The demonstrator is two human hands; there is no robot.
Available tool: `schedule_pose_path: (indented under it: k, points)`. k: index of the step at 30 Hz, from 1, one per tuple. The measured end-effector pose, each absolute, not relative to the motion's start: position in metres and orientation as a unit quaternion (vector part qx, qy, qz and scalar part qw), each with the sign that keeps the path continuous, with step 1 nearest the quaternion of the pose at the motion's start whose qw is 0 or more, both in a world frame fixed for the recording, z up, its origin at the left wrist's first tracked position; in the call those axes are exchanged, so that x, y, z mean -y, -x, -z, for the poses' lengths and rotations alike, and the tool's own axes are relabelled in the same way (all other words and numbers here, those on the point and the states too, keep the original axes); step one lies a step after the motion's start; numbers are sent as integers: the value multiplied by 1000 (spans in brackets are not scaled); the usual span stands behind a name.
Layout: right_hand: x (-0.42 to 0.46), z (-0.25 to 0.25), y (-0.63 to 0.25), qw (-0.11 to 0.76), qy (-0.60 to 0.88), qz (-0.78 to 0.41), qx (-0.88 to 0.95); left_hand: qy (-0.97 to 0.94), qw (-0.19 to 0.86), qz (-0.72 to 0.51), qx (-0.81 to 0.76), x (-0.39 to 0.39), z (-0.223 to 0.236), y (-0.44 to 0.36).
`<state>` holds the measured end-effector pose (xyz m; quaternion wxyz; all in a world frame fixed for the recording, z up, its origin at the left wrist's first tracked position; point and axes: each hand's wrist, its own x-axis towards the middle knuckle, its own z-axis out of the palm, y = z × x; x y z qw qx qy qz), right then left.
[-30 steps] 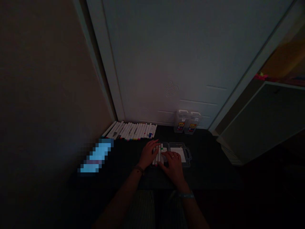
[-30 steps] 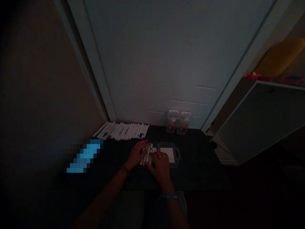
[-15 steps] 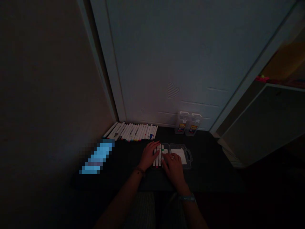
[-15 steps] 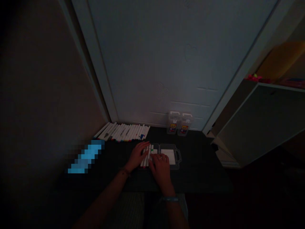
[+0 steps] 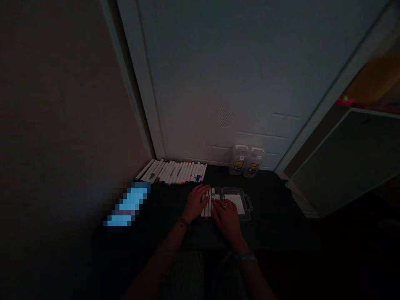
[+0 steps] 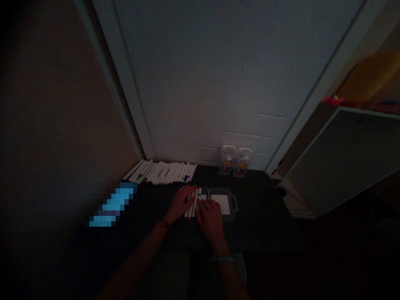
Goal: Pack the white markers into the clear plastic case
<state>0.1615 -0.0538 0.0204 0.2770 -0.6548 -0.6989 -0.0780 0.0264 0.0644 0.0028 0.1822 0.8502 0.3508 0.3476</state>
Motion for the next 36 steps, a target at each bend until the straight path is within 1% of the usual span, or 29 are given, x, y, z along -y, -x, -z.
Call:
schedule_pose_path:
  k: [10, 21, 36]
  points:
    - [52, -21, -162, 280, 651, 75, 701, -847, 187, -346, -358, -65, -4, -28]
    - [53, -19, -162, 280, 657, 93, 694, -864, 174, -308, -357, -62, -11, -28]
    - [52, -19, -163, 292, 661, 67, 689, -861, 181, -315, -356, -62, -9, -27]
